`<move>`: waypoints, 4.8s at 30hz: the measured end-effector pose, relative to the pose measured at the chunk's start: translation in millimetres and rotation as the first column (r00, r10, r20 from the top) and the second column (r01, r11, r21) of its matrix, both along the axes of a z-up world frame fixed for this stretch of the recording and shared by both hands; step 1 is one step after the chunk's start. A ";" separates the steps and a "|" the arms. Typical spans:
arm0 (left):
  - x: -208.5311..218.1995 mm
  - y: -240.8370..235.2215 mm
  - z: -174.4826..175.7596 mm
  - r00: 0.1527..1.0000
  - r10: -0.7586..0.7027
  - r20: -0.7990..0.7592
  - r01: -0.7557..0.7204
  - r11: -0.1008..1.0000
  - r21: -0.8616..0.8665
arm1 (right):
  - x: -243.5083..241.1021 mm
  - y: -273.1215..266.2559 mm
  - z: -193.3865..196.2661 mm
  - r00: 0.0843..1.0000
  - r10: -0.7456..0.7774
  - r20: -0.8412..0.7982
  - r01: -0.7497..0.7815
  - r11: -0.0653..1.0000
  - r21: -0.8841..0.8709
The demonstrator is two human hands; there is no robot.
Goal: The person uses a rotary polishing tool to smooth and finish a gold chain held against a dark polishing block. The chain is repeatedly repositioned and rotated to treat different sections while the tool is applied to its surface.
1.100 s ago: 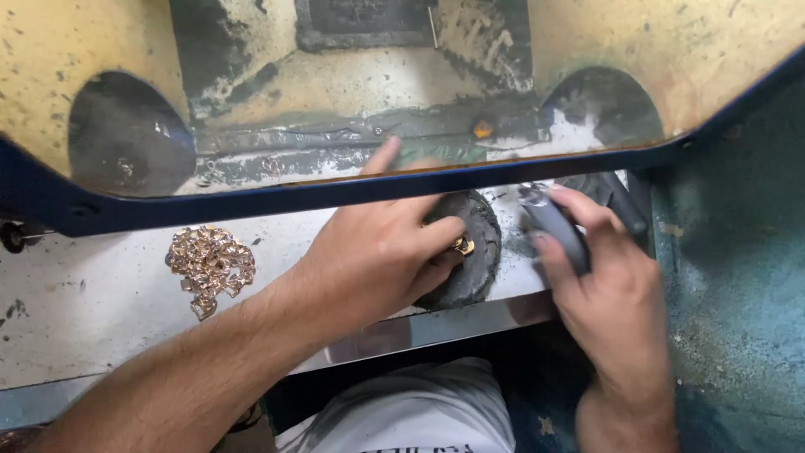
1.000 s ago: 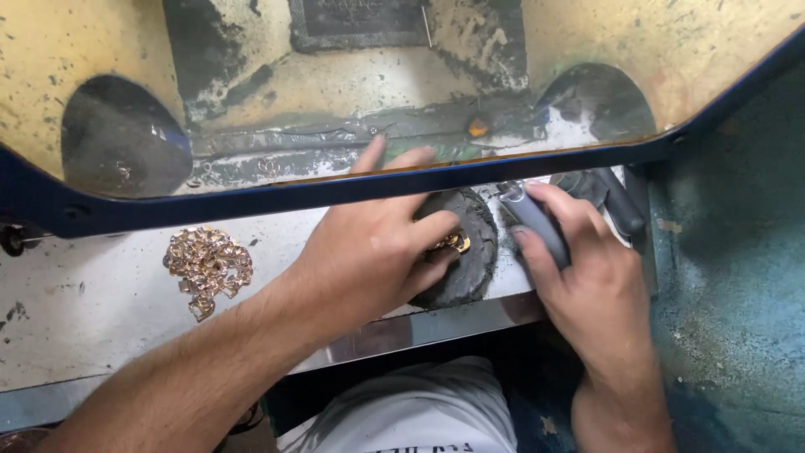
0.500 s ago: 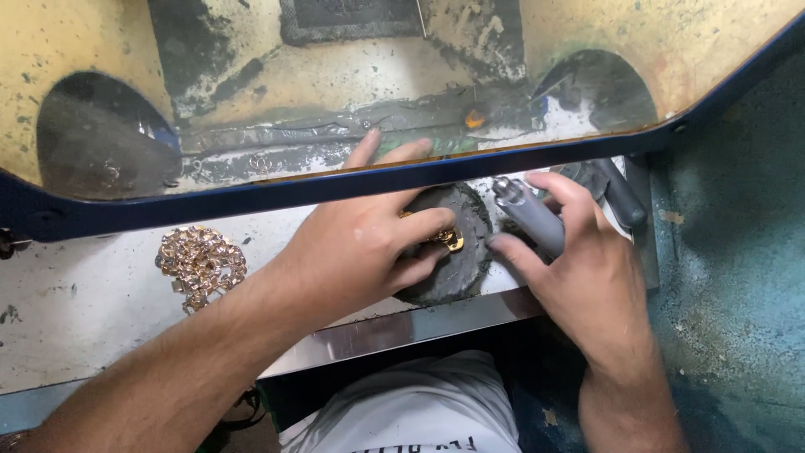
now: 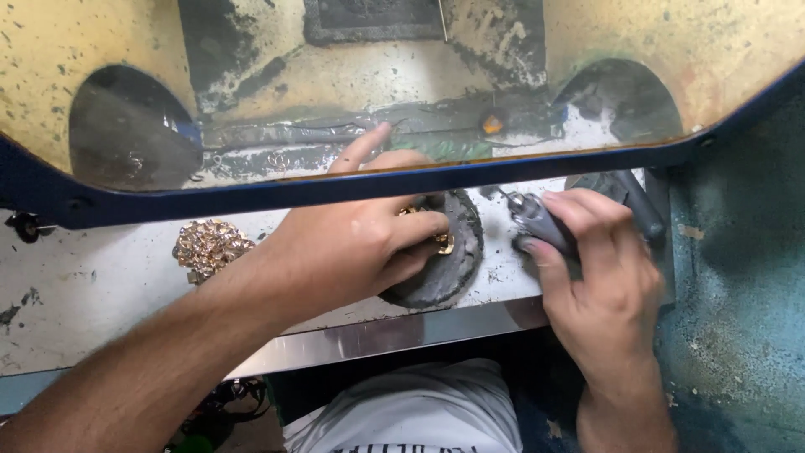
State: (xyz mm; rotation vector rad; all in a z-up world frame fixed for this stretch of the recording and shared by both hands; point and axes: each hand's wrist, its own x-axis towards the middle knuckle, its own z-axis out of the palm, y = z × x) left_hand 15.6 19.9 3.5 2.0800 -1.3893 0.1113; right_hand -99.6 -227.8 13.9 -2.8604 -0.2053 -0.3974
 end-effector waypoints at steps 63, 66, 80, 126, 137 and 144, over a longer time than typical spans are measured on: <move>-15.7 -14.7 -1.0 0.947 0.213 -0.241 -0.216 0.976 0.016 | 21.6 -15.4 -24.2 0.974 0.224 0.040 -0.228 0.959 0.169; -16.3 -14.5 -4.9 0.946 0.203 -0.251 -0.210 0.978 -0.002 | 20.8 -17.3 -26.1 0.976 0.220 0.004 -0.218 0.963 0.158; -17.3 -2.5 -24.7 0.976 0.071 -0.207 -0.074 0.997 -0.006 | 18.5 -11.7 -30.6 0.928 0.155 0.338 -0.209 0.969 0.129; -36.0 -10.1 -6.1 0.970 0.242 0.012 -0.242 0.969 0.050 | 20.3 -19.5 -21.9 0.961 0.263 0.088 -0.277 0.926 0.257; -47.3 -6.3 -6.5 0.959 0.280 -0.038 -0.279 0.959 0.040 | 1.6 -4.1 17.8 0.855 -0.123 -0.503 0.289 0.920 0.266; -62.6 -9.9 -7.8 0.946 0.292 -0.137 -0.302 0.951 -0.059 | 4.8 14.6 22.1 0.905 0.065 -0.421 0.150 0.876 0.459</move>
